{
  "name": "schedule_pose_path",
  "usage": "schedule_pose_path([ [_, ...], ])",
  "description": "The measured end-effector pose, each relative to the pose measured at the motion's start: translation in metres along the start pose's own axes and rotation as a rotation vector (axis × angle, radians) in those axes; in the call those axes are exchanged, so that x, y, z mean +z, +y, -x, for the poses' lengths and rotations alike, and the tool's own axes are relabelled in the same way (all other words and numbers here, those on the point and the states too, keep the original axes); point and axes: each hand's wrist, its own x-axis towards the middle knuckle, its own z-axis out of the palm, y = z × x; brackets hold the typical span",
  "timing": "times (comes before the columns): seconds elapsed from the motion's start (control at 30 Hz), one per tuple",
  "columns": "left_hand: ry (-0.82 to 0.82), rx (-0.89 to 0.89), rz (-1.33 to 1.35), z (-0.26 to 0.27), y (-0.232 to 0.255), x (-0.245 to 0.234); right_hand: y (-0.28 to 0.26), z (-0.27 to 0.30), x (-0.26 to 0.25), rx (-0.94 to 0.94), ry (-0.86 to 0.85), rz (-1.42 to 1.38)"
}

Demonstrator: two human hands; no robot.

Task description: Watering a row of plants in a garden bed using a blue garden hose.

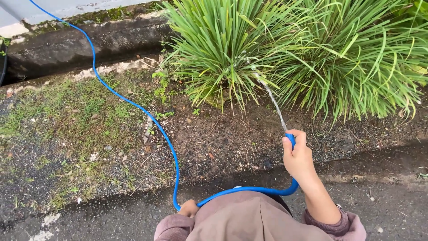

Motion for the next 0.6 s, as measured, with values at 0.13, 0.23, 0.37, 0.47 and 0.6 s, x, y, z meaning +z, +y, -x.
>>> schedule_pose_path([
  [0.13, 0.016, 0.004, 0.015, 0.001, -0.004, 0.004, 0.001, -0.010, 0.005, -0.049, 0.003, 0.041],
  [0.23, -0.002, -0.047, 0.059, 0.004, -0.007, 0.006, -0.011, -0.012, 0.004, -0.045, -0.009, 0.030],
  [0.37, 0.005, -0.031, 0.050, 0.004, -0.013, 0.012, -0.018, -0.016, 0.009, -0.059, -0.014, 0.039],
  [0.47, 0.026, -0.024, 0.066, 0.003, -0.016, 0.018, -0.016, -0.022, 0.014, -0.087, -0.002, 0.052],
  [0.6, 0.022, -0.039, 0.059, -0.001, -0.018, 0.020, -0.026, -0.025, 0.007, -0.077, 0.041, 0.027],
])
